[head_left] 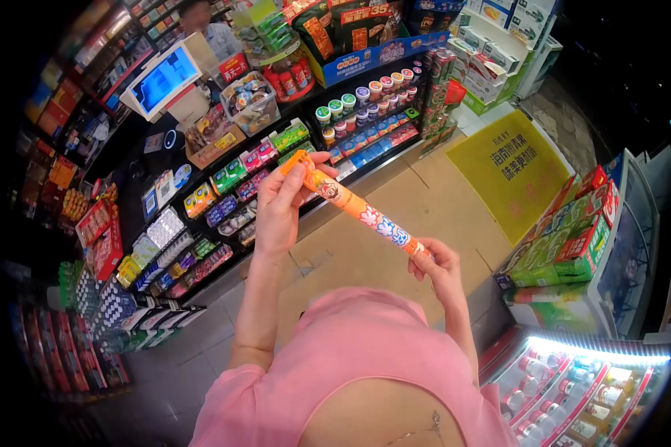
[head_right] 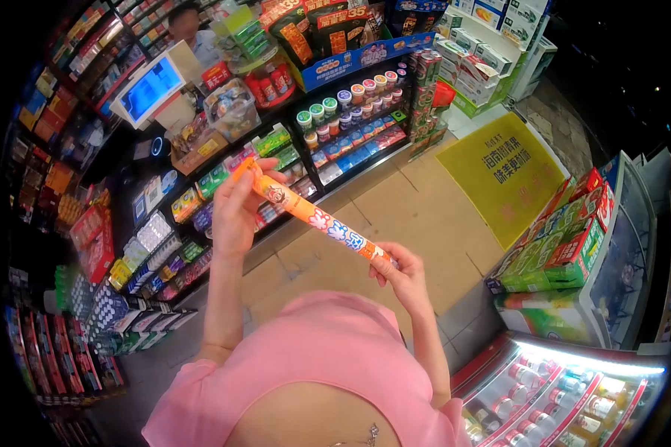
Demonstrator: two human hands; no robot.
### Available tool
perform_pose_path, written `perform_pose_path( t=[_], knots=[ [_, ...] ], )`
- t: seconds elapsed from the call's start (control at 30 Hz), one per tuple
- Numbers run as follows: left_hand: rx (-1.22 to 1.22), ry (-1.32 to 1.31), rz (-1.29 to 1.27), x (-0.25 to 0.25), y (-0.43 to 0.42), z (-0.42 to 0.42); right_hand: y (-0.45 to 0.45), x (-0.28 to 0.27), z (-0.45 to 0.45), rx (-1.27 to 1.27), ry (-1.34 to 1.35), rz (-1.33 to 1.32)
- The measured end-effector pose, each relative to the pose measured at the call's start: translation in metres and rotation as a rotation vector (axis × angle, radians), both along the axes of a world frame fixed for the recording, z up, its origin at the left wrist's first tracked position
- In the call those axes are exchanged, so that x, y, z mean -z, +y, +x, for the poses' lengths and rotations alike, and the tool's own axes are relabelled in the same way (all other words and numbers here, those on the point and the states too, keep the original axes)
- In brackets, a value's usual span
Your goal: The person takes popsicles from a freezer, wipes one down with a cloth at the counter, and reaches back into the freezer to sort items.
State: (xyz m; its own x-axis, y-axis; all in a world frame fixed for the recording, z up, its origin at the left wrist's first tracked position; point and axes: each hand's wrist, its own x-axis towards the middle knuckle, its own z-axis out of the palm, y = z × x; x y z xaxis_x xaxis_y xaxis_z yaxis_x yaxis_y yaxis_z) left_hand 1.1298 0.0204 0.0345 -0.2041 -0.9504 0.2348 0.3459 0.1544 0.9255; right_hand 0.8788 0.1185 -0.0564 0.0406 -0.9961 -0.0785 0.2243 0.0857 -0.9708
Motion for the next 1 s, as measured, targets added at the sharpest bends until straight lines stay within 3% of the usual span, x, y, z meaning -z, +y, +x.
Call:
perform_pose_path(
  t=[0.33,0.4,1.0],
  knots=[
    [-0.073,0.185,0.101,0.015,-0.032,0.016,-0.009,0.008,0.016,0.157,0.007,-0.057],
    [-0.225,0.19,0.083,0.015,-0.034,0.015,-0.01,0.009,0.022,0.178,0.025,-0.061],
    [-0.026,0.175,0.115,0.022,-0.051,0.059,-0.016,0.028,0.059,0.228,0.089,-0.058]
  ],
)
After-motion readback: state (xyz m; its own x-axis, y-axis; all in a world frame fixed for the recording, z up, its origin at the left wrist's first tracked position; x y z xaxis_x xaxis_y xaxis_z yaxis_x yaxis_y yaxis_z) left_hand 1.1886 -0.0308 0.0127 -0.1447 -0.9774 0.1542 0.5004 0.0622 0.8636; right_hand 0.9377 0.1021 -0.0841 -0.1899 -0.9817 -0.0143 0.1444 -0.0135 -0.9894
